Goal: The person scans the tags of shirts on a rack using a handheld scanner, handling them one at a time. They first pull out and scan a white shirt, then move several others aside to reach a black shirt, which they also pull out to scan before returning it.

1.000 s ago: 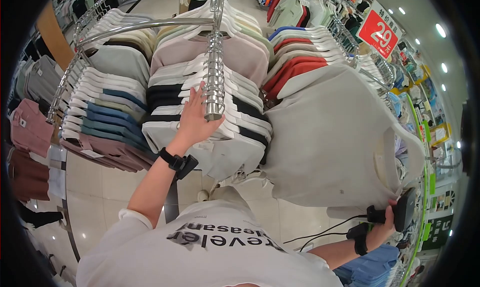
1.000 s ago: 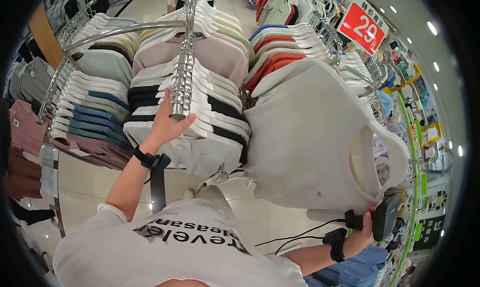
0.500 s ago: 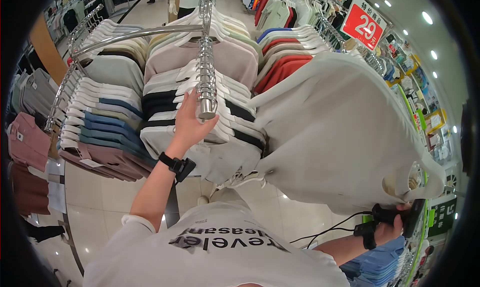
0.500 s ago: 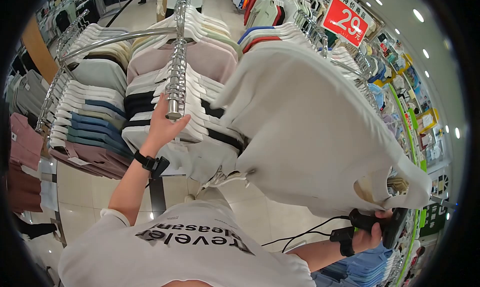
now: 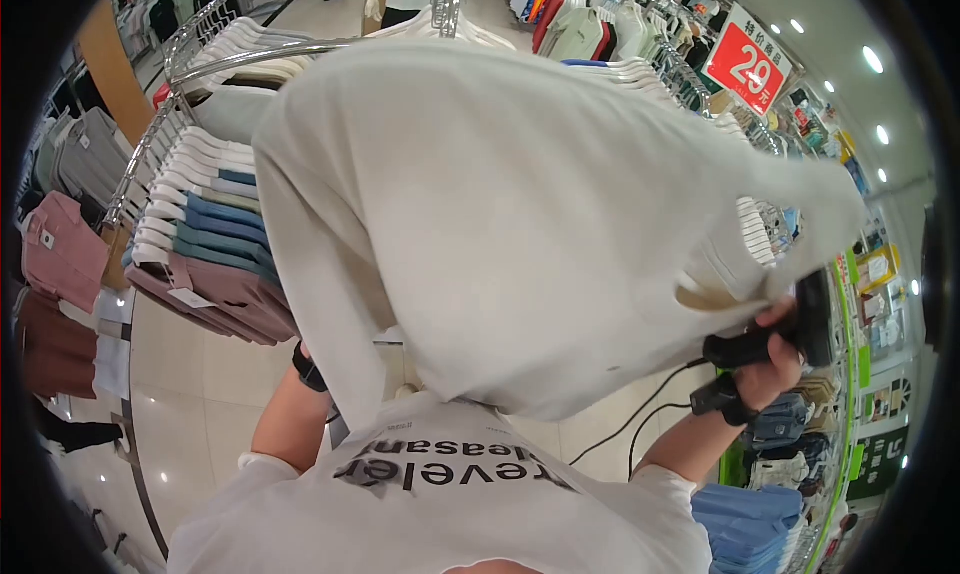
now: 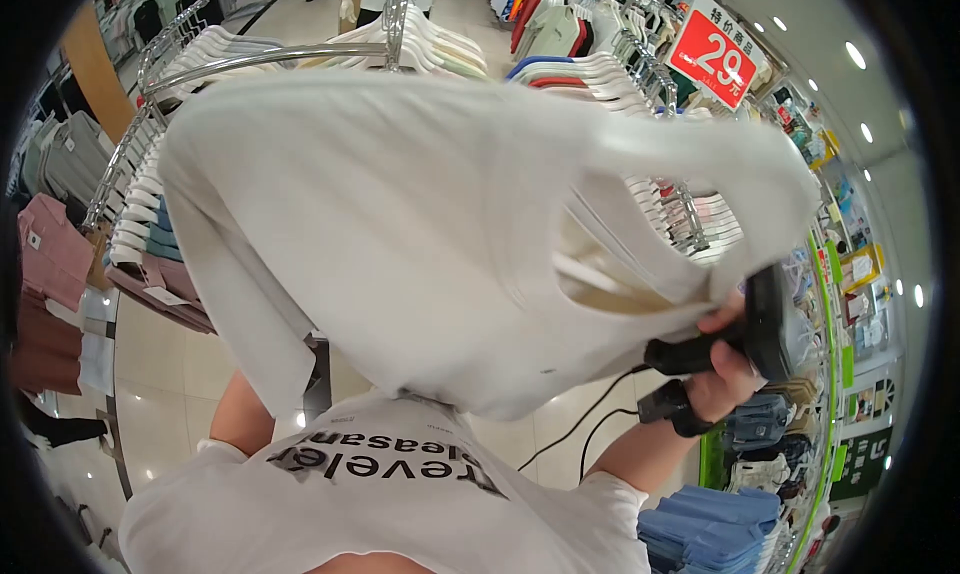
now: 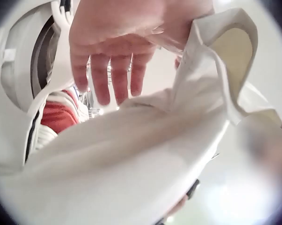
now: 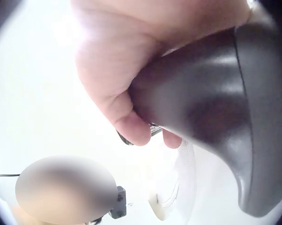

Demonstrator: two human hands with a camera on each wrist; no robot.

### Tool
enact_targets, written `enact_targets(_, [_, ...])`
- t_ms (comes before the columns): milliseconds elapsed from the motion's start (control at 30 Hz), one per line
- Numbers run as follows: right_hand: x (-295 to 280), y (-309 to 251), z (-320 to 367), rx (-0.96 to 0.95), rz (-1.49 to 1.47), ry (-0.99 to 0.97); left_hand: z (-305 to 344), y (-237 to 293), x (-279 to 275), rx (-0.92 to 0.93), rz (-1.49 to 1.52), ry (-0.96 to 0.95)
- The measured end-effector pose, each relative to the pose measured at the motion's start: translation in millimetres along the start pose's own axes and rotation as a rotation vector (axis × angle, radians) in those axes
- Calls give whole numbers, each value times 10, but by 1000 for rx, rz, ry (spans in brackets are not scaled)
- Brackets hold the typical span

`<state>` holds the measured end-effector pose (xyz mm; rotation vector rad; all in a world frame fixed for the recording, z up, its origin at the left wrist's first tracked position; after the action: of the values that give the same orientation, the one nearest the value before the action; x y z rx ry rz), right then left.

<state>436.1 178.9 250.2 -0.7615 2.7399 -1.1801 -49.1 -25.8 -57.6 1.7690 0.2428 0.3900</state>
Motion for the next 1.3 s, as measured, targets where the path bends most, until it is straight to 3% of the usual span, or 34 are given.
enact_targets(67, [478,214,-113,171,-82,-23,265,-89,-74,-101,306,-68])
enact_targets(200, [800,566,-298,259,-66,-80,435,-112,-14,-289,926,-203])
enact_targets(233, [830,635,-327,256,-53,-67,538,-160,-154,-239,654,-211])
enact_targets(367, [936,938,-405,316,-23,-91,797,316,-263,-135,650,-186])
enact_targets(533, [1229,1198,-385,373,22,-139,929,166,-484,-210,335,-228])
enact_targets(600, [1290,1266,-367,398,-34,-139,966,-17,-631,-381,-168,-133])
enact_targets(800, [1262,1450,-412,430,42,-135,1014,-274,-662,-452,-375,-80])
enact_targets(900, [1237,1499,-446,424,58,-146,1106,-459,-847,-517,-665,-44])
enact_targets(1033, [1181,1556,-457,422,34,-140,1282,-778,-1056,-594,-714,-31])
enact_targets(1133, [1219,1502,-449,406,12,-130,1417,-1075,-1215,-514,-737,58])
enact_targets(1233, [1207,1490,-424,410,31,-124,1660,-1442,-1428,-584,-799,102])
enact_targets(1300, [1228,1476,-388,424,55,-131,1899,-1715,-1626,-823,-1067,44])
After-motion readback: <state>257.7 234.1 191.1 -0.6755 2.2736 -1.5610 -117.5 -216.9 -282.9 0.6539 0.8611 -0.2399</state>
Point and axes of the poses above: each hand's wrist, its own z-axis away from the middle knuckle, its own x-axis out of the palm, y = z × x, the point moved 9 cm from there along -z, towards the middle knuckle, and after that the axes turned 13 degrees about -z, right-handed, at the moved point
